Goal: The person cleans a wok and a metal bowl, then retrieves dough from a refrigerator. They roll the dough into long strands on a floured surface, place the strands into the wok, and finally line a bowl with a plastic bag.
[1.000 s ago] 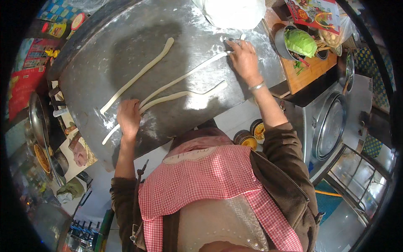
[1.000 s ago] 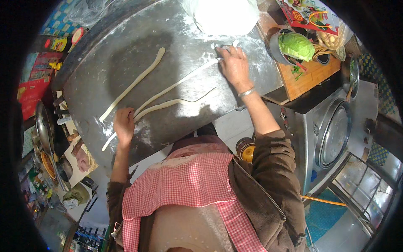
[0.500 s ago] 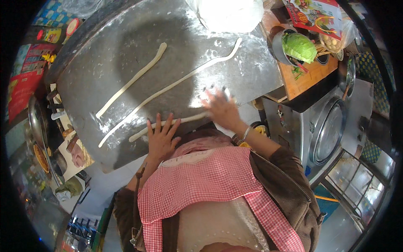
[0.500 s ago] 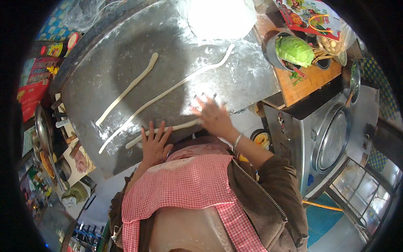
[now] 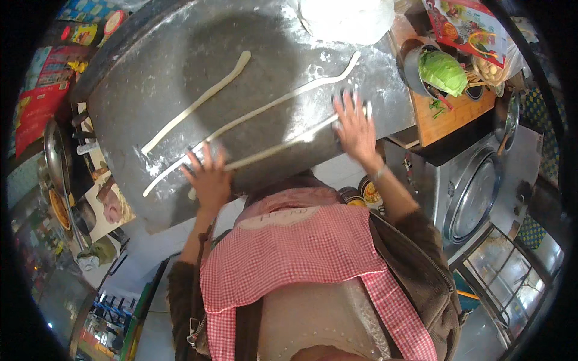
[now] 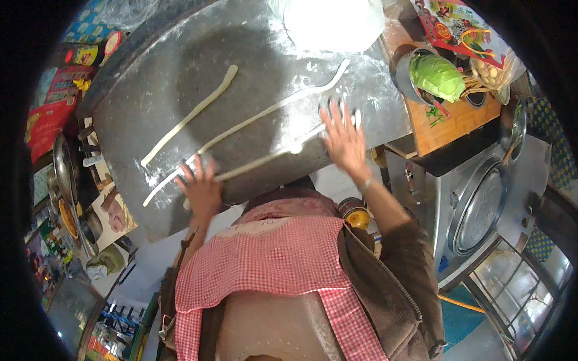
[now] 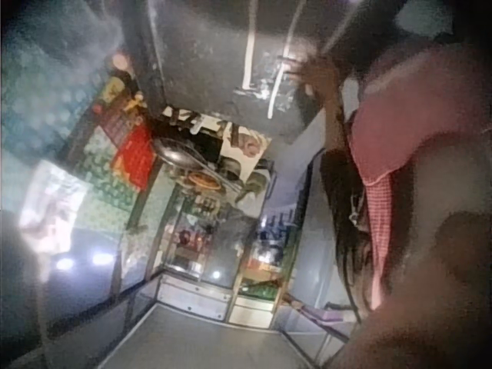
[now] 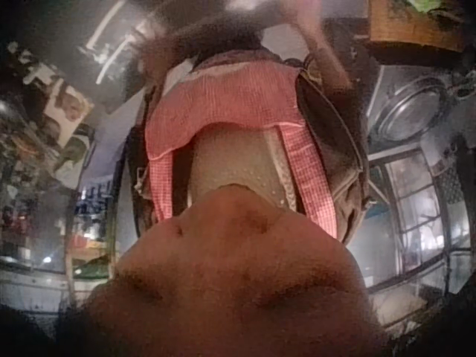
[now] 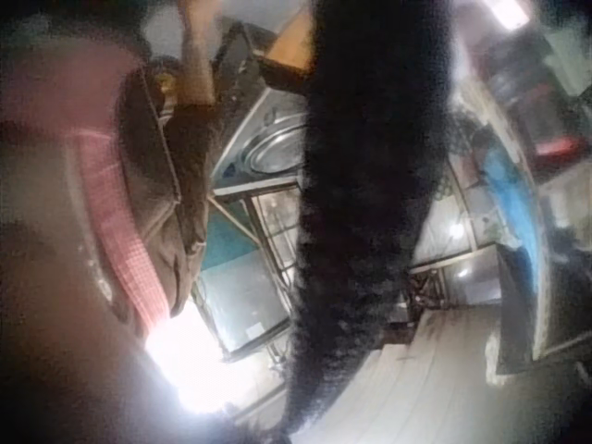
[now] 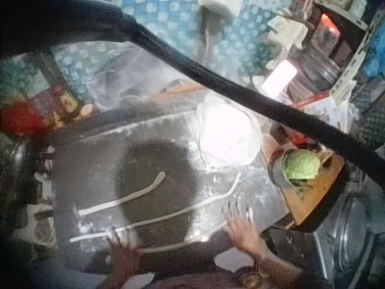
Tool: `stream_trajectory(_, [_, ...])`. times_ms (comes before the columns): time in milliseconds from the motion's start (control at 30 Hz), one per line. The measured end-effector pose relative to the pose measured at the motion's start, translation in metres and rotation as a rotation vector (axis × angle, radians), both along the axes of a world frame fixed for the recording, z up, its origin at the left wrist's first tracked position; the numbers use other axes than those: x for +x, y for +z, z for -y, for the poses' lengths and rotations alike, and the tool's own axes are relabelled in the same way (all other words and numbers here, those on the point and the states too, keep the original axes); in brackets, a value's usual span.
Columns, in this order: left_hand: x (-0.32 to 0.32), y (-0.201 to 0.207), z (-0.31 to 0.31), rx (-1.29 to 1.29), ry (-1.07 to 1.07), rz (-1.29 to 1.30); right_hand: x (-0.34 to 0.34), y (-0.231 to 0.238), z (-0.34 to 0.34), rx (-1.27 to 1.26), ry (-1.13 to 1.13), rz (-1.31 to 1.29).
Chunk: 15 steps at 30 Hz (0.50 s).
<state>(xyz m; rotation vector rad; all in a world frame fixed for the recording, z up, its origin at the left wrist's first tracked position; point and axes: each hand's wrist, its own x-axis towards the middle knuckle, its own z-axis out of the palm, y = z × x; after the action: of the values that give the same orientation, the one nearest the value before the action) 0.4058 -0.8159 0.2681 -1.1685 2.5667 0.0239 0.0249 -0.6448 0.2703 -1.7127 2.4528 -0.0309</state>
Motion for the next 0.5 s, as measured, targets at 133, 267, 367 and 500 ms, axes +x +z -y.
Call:
stream_trajectory(133, [0.012, -0.014, 0.073, -0.252, 0.123, -0.278, -0.026, -0.014, 0.061, -0.22, -0.12, 0.005])
stream_trajectory(267, [0.068, -0.009, 0.015, -0.05, 0.081, -0.224, 0.004, 0.003, -0.01, 0.1, -0.023, 0.052])
stream_trajectory(367, [0.083, 0.001, -0.009, 0.024, 0.157, -0.127, 0.011, 0.014, -0.03, 0.277, -0.065, 0.037])
stream_trajectory(500, [0.086, -0.017, 0.049, -0.271, 0.288, -0.142, 0.013, -0.002, 0.058, -0.204, -0.058, 0.059])
